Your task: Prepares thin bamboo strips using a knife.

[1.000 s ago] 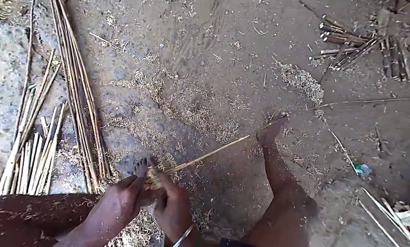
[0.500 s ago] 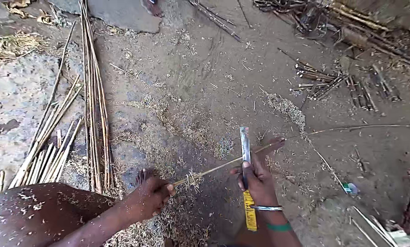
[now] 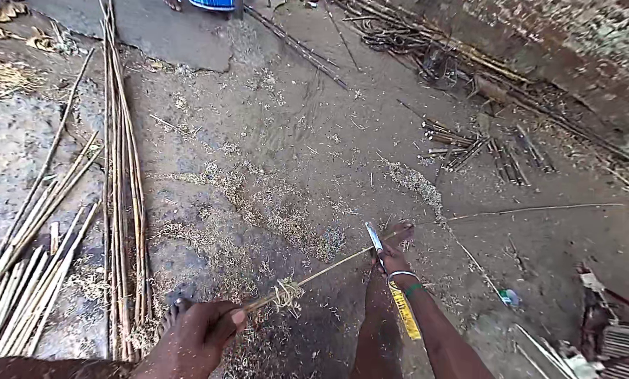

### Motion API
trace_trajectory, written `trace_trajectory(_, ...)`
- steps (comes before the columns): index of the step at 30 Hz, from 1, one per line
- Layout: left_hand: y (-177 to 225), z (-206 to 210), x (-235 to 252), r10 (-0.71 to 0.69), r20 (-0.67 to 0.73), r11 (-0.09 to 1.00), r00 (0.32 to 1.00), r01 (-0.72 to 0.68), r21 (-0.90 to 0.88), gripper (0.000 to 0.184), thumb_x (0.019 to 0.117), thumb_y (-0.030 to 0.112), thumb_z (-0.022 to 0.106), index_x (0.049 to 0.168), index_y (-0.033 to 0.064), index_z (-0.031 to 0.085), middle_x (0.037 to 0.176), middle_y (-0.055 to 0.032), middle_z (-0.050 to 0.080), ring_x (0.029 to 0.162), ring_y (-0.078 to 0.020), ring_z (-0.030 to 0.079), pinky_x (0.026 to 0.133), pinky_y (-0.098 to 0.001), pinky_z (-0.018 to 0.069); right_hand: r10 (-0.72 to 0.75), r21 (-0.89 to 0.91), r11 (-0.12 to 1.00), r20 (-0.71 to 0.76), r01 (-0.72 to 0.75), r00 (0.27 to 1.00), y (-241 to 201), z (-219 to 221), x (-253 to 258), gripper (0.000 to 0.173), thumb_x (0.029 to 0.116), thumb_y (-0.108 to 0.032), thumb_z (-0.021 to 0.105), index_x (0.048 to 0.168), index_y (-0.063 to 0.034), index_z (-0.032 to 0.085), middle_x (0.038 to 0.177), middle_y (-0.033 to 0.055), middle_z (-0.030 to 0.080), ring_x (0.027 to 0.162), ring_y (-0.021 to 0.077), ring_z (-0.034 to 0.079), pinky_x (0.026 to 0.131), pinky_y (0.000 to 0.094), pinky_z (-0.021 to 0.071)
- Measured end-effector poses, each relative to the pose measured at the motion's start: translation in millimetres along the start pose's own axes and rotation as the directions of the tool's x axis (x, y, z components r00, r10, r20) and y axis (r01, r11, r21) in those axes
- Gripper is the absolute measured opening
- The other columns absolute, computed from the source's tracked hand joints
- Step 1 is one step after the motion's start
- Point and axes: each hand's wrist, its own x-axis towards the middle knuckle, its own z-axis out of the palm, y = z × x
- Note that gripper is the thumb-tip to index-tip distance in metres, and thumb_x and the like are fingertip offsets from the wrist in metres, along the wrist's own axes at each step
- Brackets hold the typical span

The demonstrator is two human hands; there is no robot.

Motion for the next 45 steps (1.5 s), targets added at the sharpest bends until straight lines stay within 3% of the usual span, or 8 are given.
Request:
trace_trajectory(5, -17.3, -5.3, -3.8, 0.053, -0.009, 0.994, 0.999, -0.052, 0.093, 0.027, 0.1029, 0.028, 0.052, 0.095, 0.0096, 0.071, 0.067, 0.0028, 0.057, 0.053, -0.0100, 0.052, 0.052, -0.0333, 0.0465, -0.051, -0.188, 0.981, -0.014, 0.047, 0.999, -3.1, 26.4, 12.4, 0.041, 0.1106, -0.020, 0.044, 0.150, -0.0110, 0.051, 0.089, 0.0108, 0.071, 0.057, 0.0163, 0.055, 0.053, 0.0352, 0.0467)
trace_trajectory(8, -26.0, -5.7, -1.9, 0.028, -0.048, 0.987, 0.998, -0.020, 0.159, 0.029, 0.1014, 0.031, 0.053, 0.094, 0.0103, 0.072, 0.067, 0.0018, 0.058, 0.055, -0.0116, 0.054, 0.055, -0.0363, 0.0477, -0.258, -0.282, 0.913, 0.161, 0.295, 0.952, -62.0, 116.3, -126.4, 0.037, 0.1056, -0.014, 0.049, 0.139, -0.0039, 0.061, 0.097, 0.0150, 0.074, 0.084, 0.0274, 0.070, 0.082, 0.0481, 0.0576)
trace_trajectory(12, -26.6, -5.3, -2.1, -0.013, 0.002, 0.992, 1.000, 0.012, 0.125, 0.028, 0.1033, 0.022, 0.052, 0.096, 0.0014, 0.071, 0.071, -0.0015, 0.061, 0.060, -0.0122, 0.056, 0.060, -0.0355, 0.0507, -0.638, -0.015, 0.755, 0.214, 0.656, 0.739, -112.6, 199.8, -304.7, 0.044, 0.0908, 0.000, 0.058, 0.131, -0.0093, 0.071, 0.082, 0.0092, 0.075, 0.063, 0.0248, 0.070, 0.057, 0.0507, 0.0579)
trace_trajectory(20, -30.8, -11.2, -13.2, 0.040, -0.003, 0.997, 0.999, -0.040, 0.064, 0.028, 0.1026, 0.026, 0.053, 0.096, 0.0061, 0.071, 0.067, 0.0014, 0.059, 0.055, -0.0109, 0.053, 0.056, -0.0347, 0.0480, -0.138, -0.399, 0.911, -0.051, 0.107, 0.989, 4.7, 35.9, 3.4, 0.037, 0.1071, -0.015, 0.050, 0.142, -0.0049, 0.058, 0.102, 0.0190, 0.073, 0.083, 0.0331, 0.069, 0.078, 0.0530, 0.0553)
trace_trajectory(27, -22.6, -7.6, -7.6, -0.185, 0.018, 0.948, 0.983, 0.183, -0.259, 0.020, 0.1048, 0.016, 0.048, 0.094, 0.0121, 0.064, 0.064, 0.0102, 0.051, 0.048, -0.0024, 0.044, 0.046, -0.0210, 0.0412, -0.594, 0.042, 0.797, 0.242, 0.603, 0.768, -85.8, 192.7, -280.2, 0.043, 0.0978, -0.005, 0.053, 0.139, -0.0011, 0.063, 0.074, 0.0056, 0.071, 0.056, 0.0186, 0.064, 0.055, 0.0432, 0.0562)
trace_trajectory(35, -37.9, -5.5, -6.7, 0.143, -0.110, 0.972, 0.984, -0.118, 0.203, 0.032, 0.1000, 0.037, 0.054, 0.090, 0.0128, 0.073, 0.066, 0.0043, 0.059, 0.057, -0.0087, 0.053, 0.056, -0.0345, 0.0467, -0.060, -0.434, 0.900, -0.030, 0.041, 0.998, -9.9, 35.8, 9.6, 0.039, 0.1067, -0.017, 0.050, 0.143, -0.0089, 0.059, 0.107, 0.0192, 0.073, 0.091, 0.0340, 0.070, 0.085, 0.0538, 0.0544)
trace_trajectory(41, -40.4, -3.9, -1.8, 0.012, -0.110, 0.986, 0.994, 0.006, 0.165, 0.033, 0.1003, 0.038, 0.052, 0.088, 0.0143, 0.072, 0.067, 0.0049, 0.057, 0.058, -0.0095, 0.054, 0.058, -0.0350, 0.0490, -0.542, -0.074, 0.821, 0.207, 0.566, 0.814, -93.4, 199.9, -297.3, 0.047, 0.0913, -0.001, 0.056, 0.138, -0.0045, 0.065, 0.078, 0.0093, 0.072, 0.059, 0.0223, 0.066, 0.057, 0.0470, 0.0575)
trace_trajectory(45, -39.7, -5.4, -0.3, 0.099, -0.104, 0.986, 0.990, -0.083, 0.146, 0.034, 0.1003, 0.040, 0.052, 0.089, 0.0154, 0.072, 0.066, 0.0066, 0.057, 0.054, -0.0066, 0.052, 0.052, -0.0308, 0.0466, -0.654, -0.061, 0.726, 0.249, 0.685, 0.715, -85.4, 173.0, -250.1, 0.037, 0.0982, -0.010, 0.053, 0.132, -0.0086, 0.070, 0.078, 0.0055, 0.072, 0.062, 0.0194, 0.067, 0.058, 0.0446, 0.0583)
